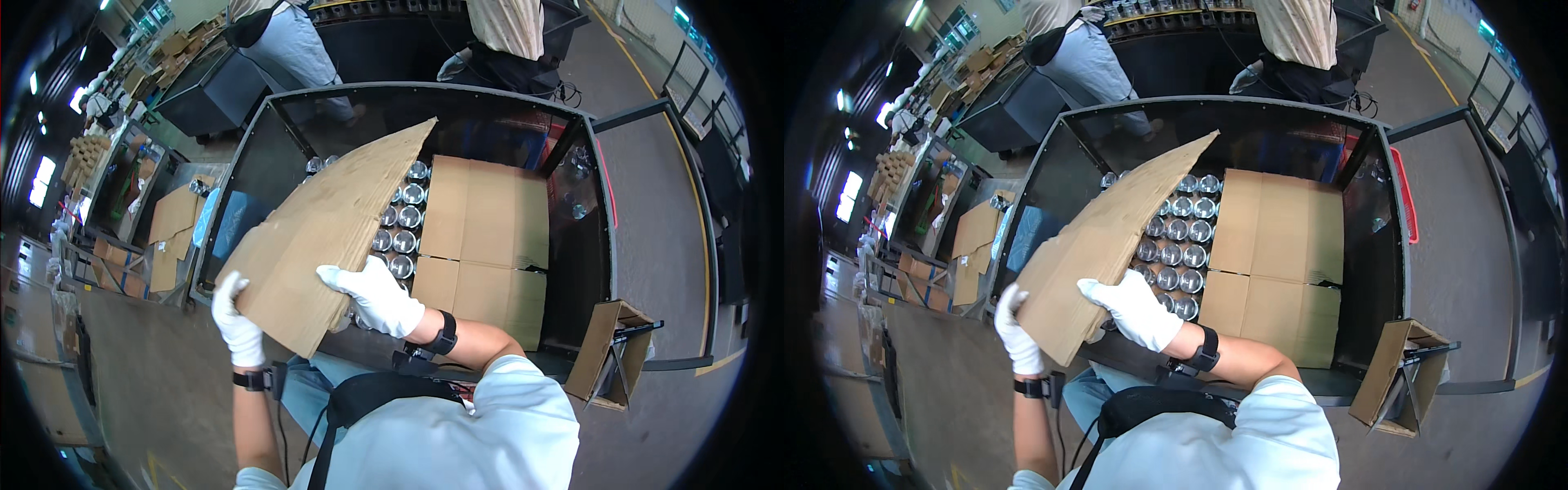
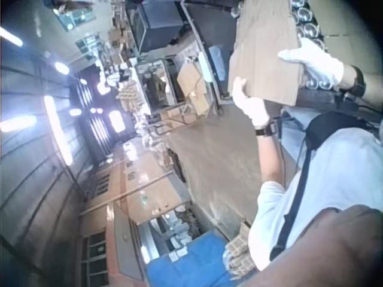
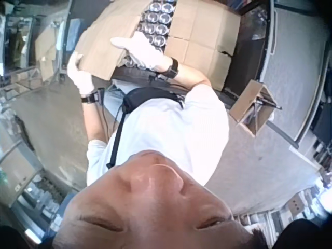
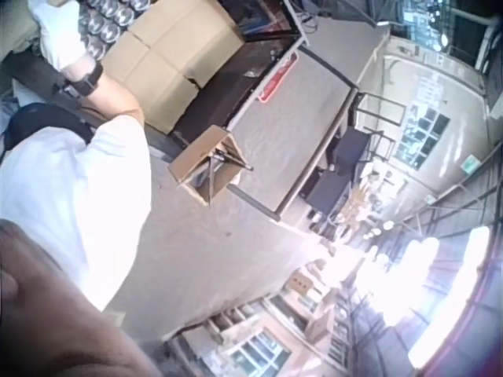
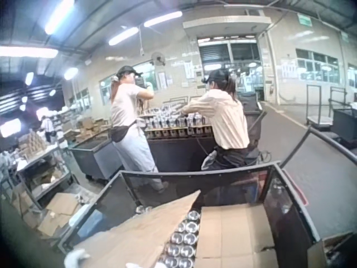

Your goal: Inspecting metal engine pistons and arranging them into a large metal shipping container with cardboard layers.

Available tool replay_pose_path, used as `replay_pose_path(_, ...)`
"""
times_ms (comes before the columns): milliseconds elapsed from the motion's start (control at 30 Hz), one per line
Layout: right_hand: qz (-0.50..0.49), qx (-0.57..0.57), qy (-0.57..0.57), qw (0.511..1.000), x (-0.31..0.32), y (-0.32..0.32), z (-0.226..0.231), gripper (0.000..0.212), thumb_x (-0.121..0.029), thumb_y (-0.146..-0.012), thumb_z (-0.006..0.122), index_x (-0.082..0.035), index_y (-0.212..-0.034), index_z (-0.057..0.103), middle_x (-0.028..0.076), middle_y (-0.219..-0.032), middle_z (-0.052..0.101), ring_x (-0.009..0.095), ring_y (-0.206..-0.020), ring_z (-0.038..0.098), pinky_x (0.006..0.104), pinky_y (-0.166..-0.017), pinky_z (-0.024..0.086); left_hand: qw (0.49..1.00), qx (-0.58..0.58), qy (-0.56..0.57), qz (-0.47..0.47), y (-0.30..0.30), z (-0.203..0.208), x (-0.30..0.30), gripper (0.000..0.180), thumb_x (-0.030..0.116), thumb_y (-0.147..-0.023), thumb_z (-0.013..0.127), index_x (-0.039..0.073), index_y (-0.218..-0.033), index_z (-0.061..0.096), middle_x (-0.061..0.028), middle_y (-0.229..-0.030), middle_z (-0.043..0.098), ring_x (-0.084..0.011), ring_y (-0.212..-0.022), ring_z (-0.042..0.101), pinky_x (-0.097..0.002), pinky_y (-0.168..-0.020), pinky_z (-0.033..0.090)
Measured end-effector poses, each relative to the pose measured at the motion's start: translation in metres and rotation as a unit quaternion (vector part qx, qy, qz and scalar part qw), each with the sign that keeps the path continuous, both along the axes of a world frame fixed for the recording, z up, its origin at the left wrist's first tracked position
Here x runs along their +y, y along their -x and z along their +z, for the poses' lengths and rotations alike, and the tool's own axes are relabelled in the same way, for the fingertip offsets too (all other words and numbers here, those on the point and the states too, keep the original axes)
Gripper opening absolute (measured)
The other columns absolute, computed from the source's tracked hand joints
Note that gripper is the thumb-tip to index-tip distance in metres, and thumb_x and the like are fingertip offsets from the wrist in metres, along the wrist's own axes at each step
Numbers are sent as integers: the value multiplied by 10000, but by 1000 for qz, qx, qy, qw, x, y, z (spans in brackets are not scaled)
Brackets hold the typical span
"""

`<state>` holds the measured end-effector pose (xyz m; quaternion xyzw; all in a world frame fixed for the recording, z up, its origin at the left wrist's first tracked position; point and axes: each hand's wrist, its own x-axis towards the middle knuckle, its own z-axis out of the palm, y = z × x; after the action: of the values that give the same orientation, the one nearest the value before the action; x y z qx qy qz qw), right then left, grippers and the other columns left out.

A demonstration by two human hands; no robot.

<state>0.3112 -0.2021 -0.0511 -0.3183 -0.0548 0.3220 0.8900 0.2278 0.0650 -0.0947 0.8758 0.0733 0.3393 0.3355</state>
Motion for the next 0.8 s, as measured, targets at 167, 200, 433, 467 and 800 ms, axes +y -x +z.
replay_pose_path(167, 45, -64, -17, 997, -25, 2, 64, 429, -176, -950, 665, 28, -1308, 547, 123, -1143, 670, 186, -903, 688, 285, -779, 569, 944, -61, -296, -135, -10, 98, -25, 290, 90, -731, 708, 29, -1015, 702, -126, -961, 701, -295, -875, 653, -385, -778, 510)
replay_pose_path(200, 117, -110, 17, 987, -31, -1, 72, 416, -193, -967, 645, 12, -1316, 550, 121, -1127, 679, 173, -838, 702, 263, -708, 576, 952, -62, -283, -101, -3, 108, -25, 266, 75, -752, 719, 36, -1014, 704, -131, -954, 700, -298, -863, 650, -375, -777, 508)
replay_pose_path(433, -204, -245, 300, 899, -62, -101, -55, 364, -281, -950, 657, -7, -1190, 665, 59, -977, 695, 86, -759, 654, 245, -657, 529, 956, -195, 153, 156, 66, 194, 0, 337, 47, -882, 727, -41, -1199, 653, -117, -1203, 659, -174, -990, 642, -338, -939, 528)
replay_pose_path(467, -208, -191, 332, 900, -80, -123, -113, 421, -352, -933, 661, -31, -1205, 665, 67, -962, 704, 102, -791, 649, 259, -715, 528, 945, -202, 174, 189, 85, 206, 17, 343, 64, -908, 696, -31, -1235, 646, -125, -1232, 651, -177, -1010, 641, -350, -963, 519)
replay_pose_path(800, 172, -45, 891, 417, -356, -21, -454, 275, -194, -898, 537, -131, -1043, 761, 129, -1174, 692, 318, -1102, 666, 418, -865, 562, 878, -223, 70, 417, 288, 307, 15, 493, 131, -982, 375, 145, -1455, 511, -127, -1516, 448, -271, -1377, 423, -387, -1220, 216)
